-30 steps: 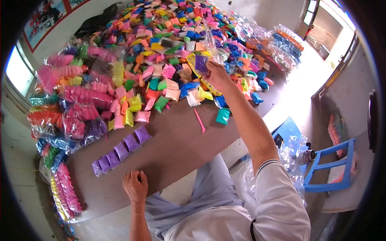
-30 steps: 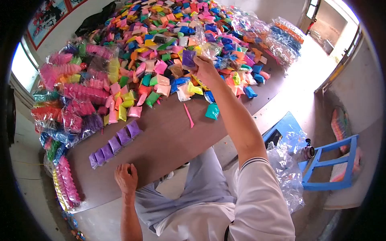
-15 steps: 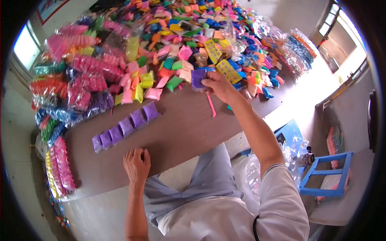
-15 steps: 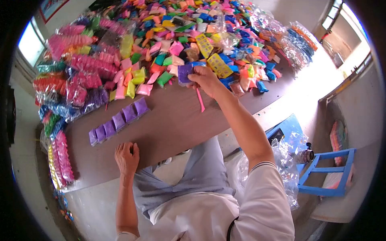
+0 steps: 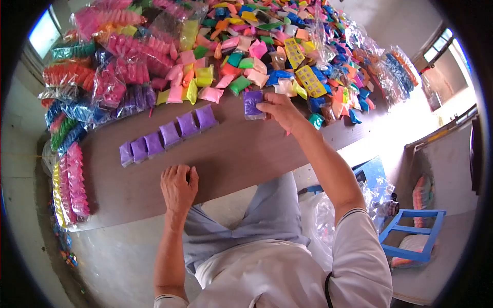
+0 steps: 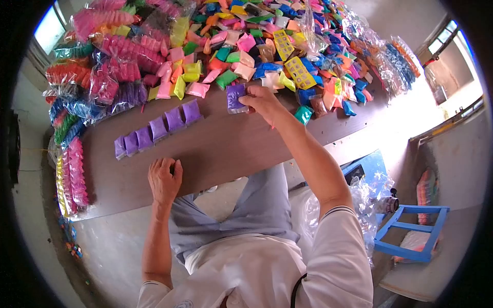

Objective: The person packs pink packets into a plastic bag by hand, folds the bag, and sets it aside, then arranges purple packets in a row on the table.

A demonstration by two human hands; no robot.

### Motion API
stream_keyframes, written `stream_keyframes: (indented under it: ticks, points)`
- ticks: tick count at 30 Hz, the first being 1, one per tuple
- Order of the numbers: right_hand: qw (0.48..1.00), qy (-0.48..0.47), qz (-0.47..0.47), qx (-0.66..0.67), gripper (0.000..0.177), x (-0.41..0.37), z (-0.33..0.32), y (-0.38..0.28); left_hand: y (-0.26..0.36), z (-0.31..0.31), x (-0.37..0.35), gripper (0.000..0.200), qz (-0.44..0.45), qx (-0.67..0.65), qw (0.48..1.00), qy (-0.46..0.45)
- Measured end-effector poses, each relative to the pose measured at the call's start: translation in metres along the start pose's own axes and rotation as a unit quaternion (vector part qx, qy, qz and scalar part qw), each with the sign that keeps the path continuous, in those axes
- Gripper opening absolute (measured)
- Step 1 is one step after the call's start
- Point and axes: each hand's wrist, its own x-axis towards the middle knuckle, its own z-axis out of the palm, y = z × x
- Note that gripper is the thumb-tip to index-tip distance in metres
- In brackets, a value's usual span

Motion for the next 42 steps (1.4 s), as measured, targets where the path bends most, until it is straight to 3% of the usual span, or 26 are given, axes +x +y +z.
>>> stream_keyframes:
  ticks: [18, 22, 25, 31, 33, 37, 39, 42]
  points:
    - [1.000, 0.008, 0.009, -0.024, 0.020, 0.005, 0.025, 0.002, -0.002, 0.001, 0.000, 0.015, -0.010, 0.000, 1.000, -0.011]
    - [0.999, -0.041, -0.011, -0.028, 0.023, 0.019, 0.044, 0.009, -0.001, -0.001, 0.000, 0.014, -0.017, -0.010, 0.999, -0.025]
    - [0.999, -0.032, -0.036, 0.000, 0.021, 0.027, 0.061, 0.010, -0.002, 0.001, 0.000, 0.014, -0.010, -0.013, 1.000, -0.007]
    - [0.993, 0.059, -0.050, -0.084, 0.023, 0.025, 0.075, 0.002, -0.003, 0.002, -0.001, 0.016, -0.015, -0.011, 1.000, -0.010]
    - [0.931, 0.131, -0.150, -0.307, 0.026, 0.023, 0.074, 0.001, -0.002, 0.000, -0.001, 0.015, -0.014, -0.012, 1.000, -0.012]
    - [0.916, 0.137, -0.207, -0.314, 0.027, 0.014, 0.074, 0.000, -0.003, 0.001, 0.000, 0.014, -0.007, -0.015, 1.000, -0.014]
    - [0.845, 0.143, -0.329, -0.397, 0.027, 0.016, 0.077, 0.013, -0.003, 0.001, 0.000, 0.015, 0.002, -0.011, 1.000, -0.008]
    - [0.845, 0.118, -0.312, -0.418, 0.026, 0.027, 0.085, 0.036, 0.001, -0.001, 0.001, 0.015, 0.011, -0.006, 1.000, -0.005]
